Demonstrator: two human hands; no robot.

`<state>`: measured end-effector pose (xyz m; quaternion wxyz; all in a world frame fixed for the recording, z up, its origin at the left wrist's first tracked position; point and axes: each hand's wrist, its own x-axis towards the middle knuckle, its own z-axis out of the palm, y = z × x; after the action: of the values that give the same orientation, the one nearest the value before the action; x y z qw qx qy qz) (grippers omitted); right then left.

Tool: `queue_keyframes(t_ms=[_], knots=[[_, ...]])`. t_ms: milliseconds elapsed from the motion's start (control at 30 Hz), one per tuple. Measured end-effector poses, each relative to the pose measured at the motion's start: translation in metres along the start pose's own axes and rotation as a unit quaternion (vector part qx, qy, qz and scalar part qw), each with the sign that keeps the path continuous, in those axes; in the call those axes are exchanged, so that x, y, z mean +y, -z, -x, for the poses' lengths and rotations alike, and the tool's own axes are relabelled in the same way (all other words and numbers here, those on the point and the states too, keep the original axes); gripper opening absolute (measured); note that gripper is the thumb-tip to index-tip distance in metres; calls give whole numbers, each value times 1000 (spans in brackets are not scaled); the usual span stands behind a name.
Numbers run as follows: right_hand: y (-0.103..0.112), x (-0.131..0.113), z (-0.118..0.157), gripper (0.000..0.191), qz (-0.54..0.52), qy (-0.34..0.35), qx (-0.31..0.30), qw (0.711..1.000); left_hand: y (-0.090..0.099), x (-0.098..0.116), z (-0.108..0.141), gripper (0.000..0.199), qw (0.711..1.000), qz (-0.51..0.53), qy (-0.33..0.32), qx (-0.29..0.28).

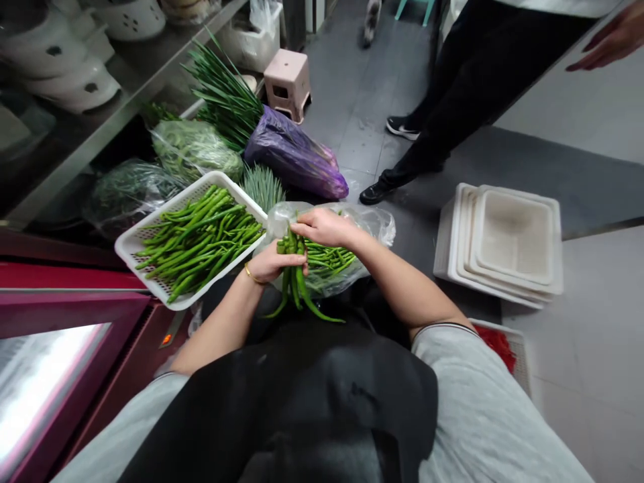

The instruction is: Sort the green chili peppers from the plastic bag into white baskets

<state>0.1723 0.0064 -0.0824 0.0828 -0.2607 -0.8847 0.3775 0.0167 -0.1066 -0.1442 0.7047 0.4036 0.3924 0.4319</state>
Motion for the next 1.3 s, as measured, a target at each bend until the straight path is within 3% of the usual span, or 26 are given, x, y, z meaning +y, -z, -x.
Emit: queue_keyframes(t_ms=[133,200,300,400,500,567,633,700,833,967,1067,1133,1233,1300], knots=[[-40,25,3,56,-128,-81,-107,983,12,-19,6,25,998,38,38,-45],[-56,31,7,60,-113,-90,-130,981,13,-29,5,28,992,79,83,-51],[-68,36,10,56,69,-90,-57,992,9,-40,-3,31,976,151,157,8],[-67,45,8,47,272,-136,-5,953,4,-45,-14,22,955,190,196,116],[-55,53,2,51,344,-224,23,912,3,-47,-20,19,948,187,204,157],[-48,54,-3,52,297,-232,16,926,4,-47,-20,19,952,165,201,160],[-48,51,-7,50,177,-171,-40,968,7,-50,-17,22,958,138,205,146],[-54,48,-10,50,51,-97,-104,989,9,-53,-13,26,962,120,212,122],[-69,53,-7,44,-102,-81,-184,974,11,-60,-7,32,965,114,211,108],[-65,54,-4,46,-137,-126,-227,956,8,-60,-7,39,969,99,205,100],[-61,39,-5,41,-40,-112,-226,967,5,-57,-11,36,969,85,213,91],[-61,30,-5,35,100,-91,-165,977,3,-55,-14,29,967,88,219,99],[-63,33,-7,37,286,-100,-58,951,6,-53,-18,17,959,132,205,147],[-66,45,-13,44,335,-143,-31,931,15,-51,-17,10,944,174,199,195]])
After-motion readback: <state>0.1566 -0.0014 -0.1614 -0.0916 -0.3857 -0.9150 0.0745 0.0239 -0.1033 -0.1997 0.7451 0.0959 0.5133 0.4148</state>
